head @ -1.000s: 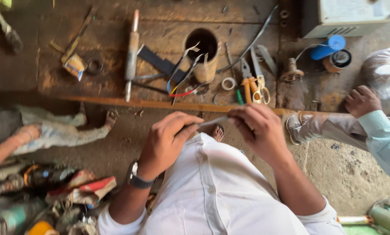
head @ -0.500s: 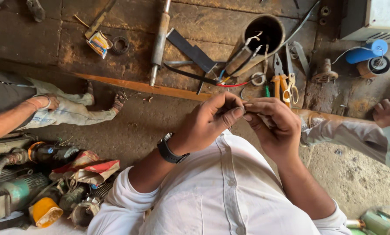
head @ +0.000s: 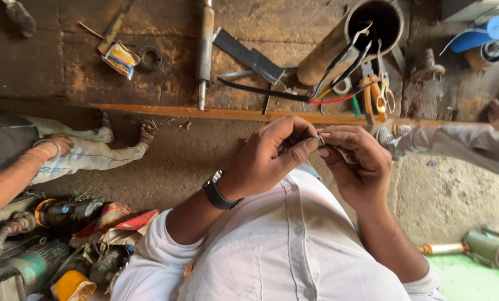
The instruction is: The person works at a wooden bench rewinding an electric motor armature. They fit a wire coil into a cylindrical motor housing, route and connect red and black lead wires, press a small ring component into place, and handle insulating tape and a sanding strip while adjusting the wound wires by hand.
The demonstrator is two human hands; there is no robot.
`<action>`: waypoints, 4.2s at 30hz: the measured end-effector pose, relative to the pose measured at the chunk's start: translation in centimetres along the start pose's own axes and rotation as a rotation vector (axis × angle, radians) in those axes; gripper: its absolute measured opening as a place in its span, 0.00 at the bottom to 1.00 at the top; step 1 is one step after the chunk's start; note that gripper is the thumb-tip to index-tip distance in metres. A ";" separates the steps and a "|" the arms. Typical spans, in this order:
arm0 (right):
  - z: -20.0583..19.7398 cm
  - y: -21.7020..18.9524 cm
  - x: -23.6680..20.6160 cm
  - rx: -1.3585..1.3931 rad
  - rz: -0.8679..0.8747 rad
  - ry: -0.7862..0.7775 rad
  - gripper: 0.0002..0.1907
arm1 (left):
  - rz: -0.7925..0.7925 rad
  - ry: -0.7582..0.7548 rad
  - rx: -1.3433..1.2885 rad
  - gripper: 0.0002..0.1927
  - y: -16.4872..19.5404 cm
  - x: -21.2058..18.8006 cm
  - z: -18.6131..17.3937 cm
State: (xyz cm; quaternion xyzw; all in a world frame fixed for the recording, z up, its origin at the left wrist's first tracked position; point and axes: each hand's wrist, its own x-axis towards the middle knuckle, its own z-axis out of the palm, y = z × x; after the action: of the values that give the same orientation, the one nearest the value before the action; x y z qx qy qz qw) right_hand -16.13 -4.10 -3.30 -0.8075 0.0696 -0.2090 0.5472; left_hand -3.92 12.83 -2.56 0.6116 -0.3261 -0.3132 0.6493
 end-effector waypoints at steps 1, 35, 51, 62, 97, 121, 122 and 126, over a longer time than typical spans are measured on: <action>0.3 -0.2 -0.2 0.082 0.056 -0.007 0.11 | 0.053 0.023 0.064 0.08 -0.1 -0.1 -0.2; -0.4 -2.1 -0.8 -0.209 0.054 0.063 0.10 | 0.204 -0.135 0.193 0.03 1.5 2.4 -0.9; -4.4 -2.6 0.4 -0.428 -0.284 0.070 0.14 | 0.477 -0.015 0.657 0.12 3.1 3.6 3.4; -8.1 -0.9 0.7 -0.073 -0.172 -0.118 0.11 | 0.387 0.042 0.662 0.10 3.6 3.8 6.1; -10.4 7.7 1.5 0.653 -0.179 -0.040 0.11 | 0.417 0.225 0.847 0.11 -0.5 0.0 8.7; -6.1 8.1 5.4 0.563 0.215 -0.302 0.10 | 0.247 0.394 1.075 0.14 3.1 3.7 4.4; -5.9 8.1 5.6 0.527 0.244 -0.294 0.11 | 0.208 0.352 1.021 0.13 3.3 3.8 4.2; -4.6 8.1 6.4 0.586 0.253 -0.372 0.06 | 0.227 0.355 0.886 0.16 3.7 4.6 3.9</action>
State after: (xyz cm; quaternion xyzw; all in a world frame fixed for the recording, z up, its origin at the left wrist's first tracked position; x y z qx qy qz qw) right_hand -11.30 -13.39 -7.54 -0.6257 0.0056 -0.0005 0.7800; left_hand -4.30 7.08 1.43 0.8334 -0.3771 0.0375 0.4022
